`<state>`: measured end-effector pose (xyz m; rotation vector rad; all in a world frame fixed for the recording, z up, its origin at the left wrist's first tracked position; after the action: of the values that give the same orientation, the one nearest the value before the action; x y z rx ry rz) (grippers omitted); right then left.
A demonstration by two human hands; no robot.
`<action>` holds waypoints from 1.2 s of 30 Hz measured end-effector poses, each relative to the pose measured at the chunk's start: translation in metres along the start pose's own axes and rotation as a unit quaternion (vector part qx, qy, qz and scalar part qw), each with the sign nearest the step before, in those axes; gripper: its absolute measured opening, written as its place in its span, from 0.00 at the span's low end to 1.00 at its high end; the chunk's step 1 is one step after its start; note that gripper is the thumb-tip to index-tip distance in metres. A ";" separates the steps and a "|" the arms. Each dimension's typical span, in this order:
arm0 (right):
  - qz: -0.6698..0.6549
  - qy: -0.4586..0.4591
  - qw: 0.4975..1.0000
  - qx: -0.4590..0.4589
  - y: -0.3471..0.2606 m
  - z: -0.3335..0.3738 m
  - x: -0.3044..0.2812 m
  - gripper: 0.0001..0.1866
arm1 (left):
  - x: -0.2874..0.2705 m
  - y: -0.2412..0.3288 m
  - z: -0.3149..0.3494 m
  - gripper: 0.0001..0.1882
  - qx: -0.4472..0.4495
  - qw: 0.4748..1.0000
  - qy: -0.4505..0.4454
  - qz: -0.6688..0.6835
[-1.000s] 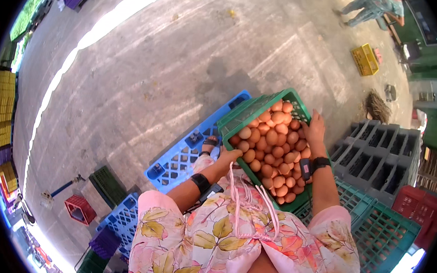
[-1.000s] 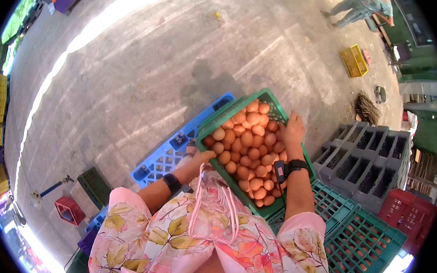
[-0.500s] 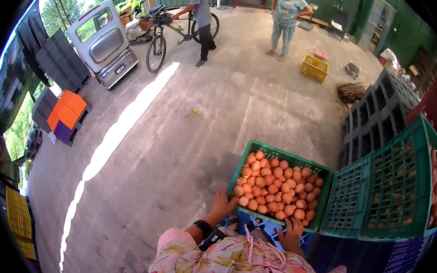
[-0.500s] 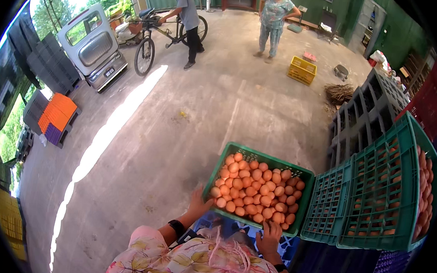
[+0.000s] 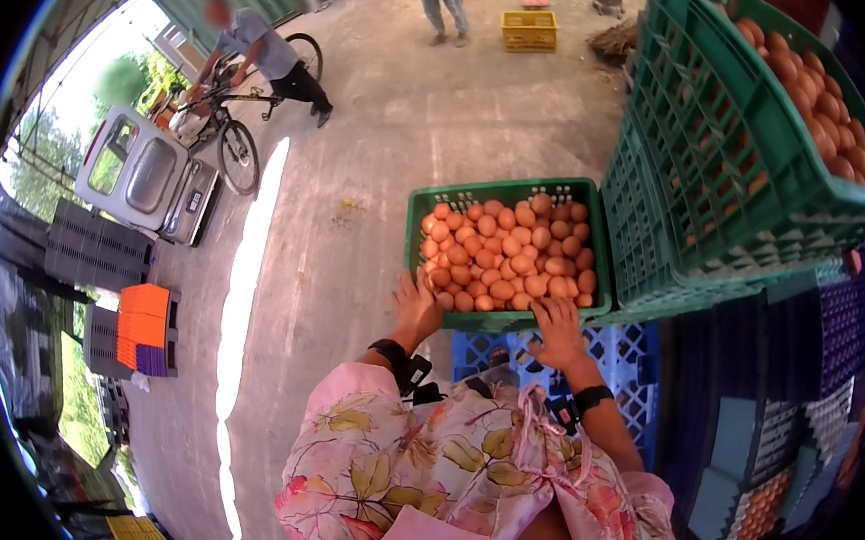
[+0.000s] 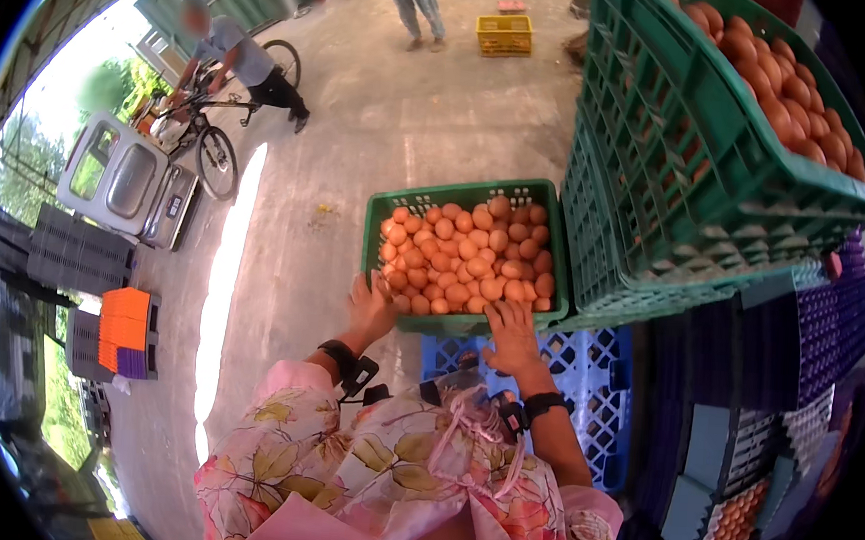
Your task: The person sorts eggs from a green plastic crate into purple egg trays by hand. They move full trays onto stacks and arrange empty crates on pallets.
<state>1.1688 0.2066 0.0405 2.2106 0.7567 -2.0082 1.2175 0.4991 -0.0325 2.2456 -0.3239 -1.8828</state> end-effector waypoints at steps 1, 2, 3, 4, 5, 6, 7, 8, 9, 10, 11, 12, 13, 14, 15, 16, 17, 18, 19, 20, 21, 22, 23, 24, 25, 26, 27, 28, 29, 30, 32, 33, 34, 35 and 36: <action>-0.024 0.028 0.999 -0.003 0.003 0.004 0.000 0.41 | -0.001 0.013 0.002 0.39 0.135 0.988 0.069 -0.009; -0.049 0.059 0.997 0.006 0.010 0.016 0.000 0.39 | -0.020 0.047 0.003 0.38 0.188 0.981 -0.005 0.044; -0.062 0.129 0.990 0.008 0.017 0.036 0.000 0.33 | -0.040 0.080 0.005 0.36 0.233 0.965 -0.073 0.092; -0.069 0.150 0.985 0.059 0.022 0.060 0.009 0.31 | -0.029 0.088 0.018 0.37 0.270 0.954 -0.081 0.104; -0.065 0.176 0.976 0.108 0.035 0.090 0.013 0.29 | -0.013 0.101 0.025 0.37 0.312 0.939 -0.082 0.122; -0.091 0.105 0.963 0.232 0.053 0.128 0.028 0.27 | -0.002 0.114 0.030 0.37 0.353 0.921 -0.082 0.141; -0.153 0.073 0.921 0.350 0.067 0.175 0.038 0.24 | 0.001 0.133 0.032 0.37 0.393 0.902 -0.095 0.154; -0.200 0.048 0.859 0.469 0.082 0.227 0.049 0.22 | 0.002 0.156 0.036 0.37 0.435 0.877 -0.111 0.169; -0.189 0.072 0.788 0.582 0.098 0.317 0.085 0.23 | 0.002 0.180 0.038 0.37 0.483 0.844 -0.133 0.190; -0.181 0.102 0.698 0.686 0.108 0.408 0.119 0.24 | 0.007 0.201 0.037 0.41 0.534 0.813 -0.146 0.183; -0.159 0.144 0.603 0.768 0.081 0.478 0.136 0.24 | 0.011 0.210 0.034 0.43 0.542 0.814 -0.135 0.161; -0.133 0.200 0.492 0.837 0.048 0.549 0.144 0.24 | 0.015 0.220 0.032 0.45 0.555 0.808 -0.130 0.148; -0.104 0.273 0.380 0.877 -0.001 0.603 0.150 0.22 | 0.020 0.227 0.030 0.46 0.572 0.800 -0.121 0.134; -0.148 0.382 0.294 0.864 -0.056 0.675 0.164 0.18 | 0.037 0.228 0.024 0.48 0.574 0.795 -0.136 0.145; -0.171 0.489 0.212 0.829 -0.116 0.725 0.174 0.14 | 0.060 0.224 0.017 0.50 0.571 0.791 -0.153 0.159; -0.222 0.522 0.157 0.809 -0.153 0.710 0.188 0.12 | 0.061 0.223 0.012 0.50 0.555 0.802 -0.192 0.109; -0.268 0.555 0.103 0.781 -0.183 0.680 0.189 0.10 | 0.054 0.222 0.009 0.50 0.537 0.811 -0.225 0.056; -0.249 0.513 0.018 0.821 -0.217 0.662 0.192 0.10 | 0.049 0.224 0.011 0.50 0.572 0.795 -0.201 0.018; -0.213 0.465 0.064 0.857 -0.251 0.639 0.197 0.11 | 0.045 0.226 0.014 0.50 0.598 0.783 -0.168 -0.015; -0.243 0.364 0.040 0.898 -0.285 0.623 0.214 0.11 | 0.039 0.234 0.018 0.49 0.609 0.772 -0.184 -0.005; -0.237 0.349 0.067 0.904 -0.317 0.600 0.245 0.10 | 0.031 0.248 0.023 0.48 0.616 0.762 -0.201 0.006; -0.231 0.329 0.104 0.910 -0.342 0.579 0.276 0.09 | 0.026 0.257 0.025 0.47 0.614 0.759 -0.215 0.015; -0.309 0.371 0.085 0.871 -0.352 0.552 0.318 0.08 | 0.023 0.263 0.026 0.44 0.656 0.720 -0.223 0.049; -0.384 0.403 0.053 0.829 -0.365 0.525 0.356 0.08 | 0.025 0.271 0.026 0.42 0.692 0.677 -0.235 0.085; -0.451 0.421 0.011 0.787 -0.382 0.500 0.396 0.07 | 0.030 0.281 0.033 0.40 0.724 0.632 -0.247 0.124; -0.507 0.391 -0.047 0.767 -0.347 0.436 0.367 0.07 | 0.024 0.300 0.050 0.33 0.740 0.608 -0.263 0.117; -0.554 0.355 -0.005 0.753 -0.345 0.407 0.362 0.09 | 0.025 0.319 0.069 0.29 0.748 0.574 -0.290 0.164; -0.594 0.344 0.039 0.727 -0.337 0.386 0.355 0.10 | 0.032 0.335 0.084 0.27 0.760 0.539 -0.324 0.164; -0.601 0.327 0.078 0.725 -0.334 0.376 0.350 0.10 | 0.042 0.350 0.097 0.25 0.768 0.505 -0.358 0.164; -0.591 0.314 0.121 0.733 -0.328 0.373 0.347 0.11 | 0.050 0.365 0.113 0.23 0.778 0.478 -0.376 0.159; -0.530 0.297 0.203 0.768 -0.316 0.381 0.343 0.11 | 0.060 0.388 0.143 0.19 0.789 0.428 -0.414 0.151; -0.473 0.306 0.240 0.791 -0.307 0.397 0.341 0.11 | 0.061 0.399 0.167 0.18 0.785 0.413 -0.438 0.148; -0.409 0.319 0.267 0.812 -0.296 0.417 0.341 0.12 | 0.059 0.411 0.191 0.17 0.782 0.395 -0.461 0.140; -0.344 0.336 0.283 0.830 -0.286 0.440 0.335 0.12 | 0.057 0.420 0.211 0.15 0.777 0.381 -0.483 0.131; -0.310 0.363 0.266 0.837 -0.278 0.464 0.329 0.12 | 0.067 0.426 0.228 0.16 0.800 0.358 -0.462 0.137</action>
<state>0.6437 0.3846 -0.2648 -0.7838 0.5132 0.2659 0.9859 0.0702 -0.0138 0.2016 -3.5204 -2.4121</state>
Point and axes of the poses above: each hand's wrist, its own z-axis away from the middle knuckle, its own x-axis out of the palm, y = z × x, the point moved 3 cm from there along -z, towards the middle knuckle, and after that the axes turned 3 degrees about x, right-handed, at the moved point
